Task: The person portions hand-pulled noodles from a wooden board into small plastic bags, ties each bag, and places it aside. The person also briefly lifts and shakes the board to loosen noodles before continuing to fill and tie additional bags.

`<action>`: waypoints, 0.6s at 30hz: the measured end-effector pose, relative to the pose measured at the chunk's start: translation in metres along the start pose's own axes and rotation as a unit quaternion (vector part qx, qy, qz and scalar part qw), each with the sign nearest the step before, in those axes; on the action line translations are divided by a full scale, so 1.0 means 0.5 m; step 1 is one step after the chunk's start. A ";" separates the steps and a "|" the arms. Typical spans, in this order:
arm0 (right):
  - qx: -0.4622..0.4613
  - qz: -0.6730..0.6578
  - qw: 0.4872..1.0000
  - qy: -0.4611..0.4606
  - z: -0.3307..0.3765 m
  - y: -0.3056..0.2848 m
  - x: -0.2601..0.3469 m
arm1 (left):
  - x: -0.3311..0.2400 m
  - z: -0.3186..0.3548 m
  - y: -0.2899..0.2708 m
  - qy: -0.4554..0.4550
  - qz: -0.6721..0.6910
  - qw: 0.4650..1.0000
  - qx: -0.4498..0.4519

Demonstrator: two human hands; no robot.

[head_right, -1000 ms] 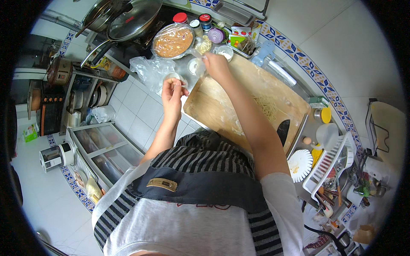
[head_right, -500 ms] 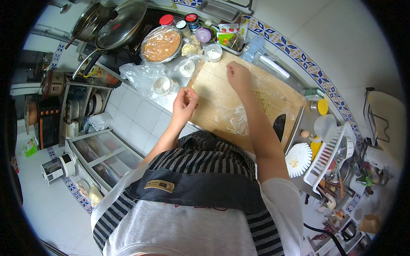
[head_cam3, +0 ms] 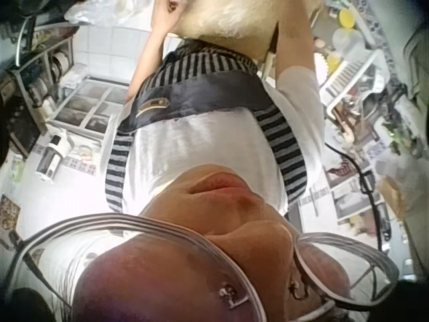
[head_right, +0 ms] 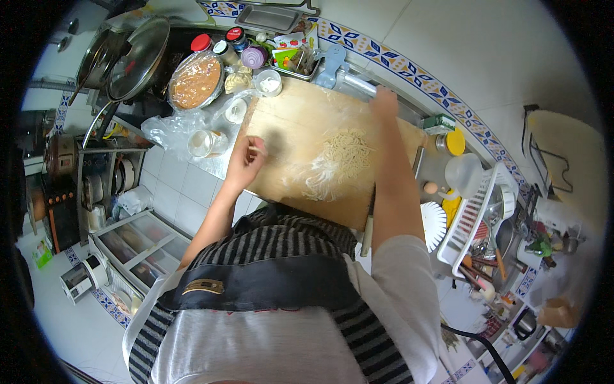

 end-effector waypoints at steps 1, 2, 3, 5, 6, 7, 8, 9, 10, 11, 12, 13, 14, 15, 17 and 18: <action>0.023 0.023 0.999 -0.019 -0.015 0.021 0.008 | 0.003 0.018 0.014 -0.020 -0.007 1.000 0.019; 0.062 0.033 0.997 0.034 -0.027 0.044 0.005 | 0.002 0.036 0.024 -0.020 -0.008 0.999 0.033; 0.062 0.046 0.997 0.018 -0.036 0.051 0.015 | 0.003 0.052 0.032 -0.025 -0.011 0.999 0.046; 0.082 0.077 0.994 0.010 -0.044 0.052 0.031 | 0.005 0.068 0.038 -0.030 -0.020 0.997 0.065; 0.069 0.043 0.997 0.016 -0.038 0.035 0.036 | 0.006 0.070 0.040 -0.032 -0.025 0.997 0.069; 0.051 0.018 0.998 0.028 -0.028 0.012 0.042 | 0.007 0.067 0.045 -0.034 -0.026 0.996 0.077; 0.034 -0.007 0.999 0.040 -0.013 -0.017 0.048 | 0.016 0.060 0.053 -0.074 -0.023 0.993 0.092; 0.081 -0.198 0.973 0.089 0.013 -0.031 0.049 | 0.010 0.047 0.065 -0.064 0.011 0.993 0.102; 0.124 -0.381 0.906 0.136 0.048 -0.048 0.056 | 0.003 0.030 0.081 -0.055 0.044 0.991 0.113; 0.159 -0.545 0.803 0.182 0.091 -0.067 0.071 | 0.001 0.013 0.098 -0.073 0.061 0.988 0.123; 0.210 -0.655 0.700 0.192 0.141 -0.086 0.103 | -0.018 -0.006 0.119 -0.038 0.123 0.984 0.120; 0.263 -0.764 0.565 0.167 0.194 -0.106 0.153 | -0.032 -0.025 0.145 -0.031 0.168 0.979 0.114; 0.304 -0.801 0.491 0.160 0.240 -0.118 0.198 | -0.042 -0.045 0.171 -0.041 0.213 0.968 0.125; 0.347 -0.846 0.390 0.111 0.279 -0.136 0.250 | -0.057 -0.061 0.191 -0.033 0.262 0.954 0.140; 0.334 -0.788 0.478 0.199 0.347 -0.107 0.299 | -0.059 -0.073 0.228 -0.134 0.364 0.902 0.191; 0.329 -0.765 0.509 0.218 0.367 -0.097 0.319 | -0.061 -0.068 0.240 -0.174 0.415 0.866 0.217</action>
Point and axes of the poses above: each hand's wrist, its own z-axis away from the middle knuckle, its own y-axis out of the palm, x = y × z, the point moved 6 cm from there along -z, towards the middle knuckle, and after that the axes turned 4 degrees about -z, right-handed, at the moved point
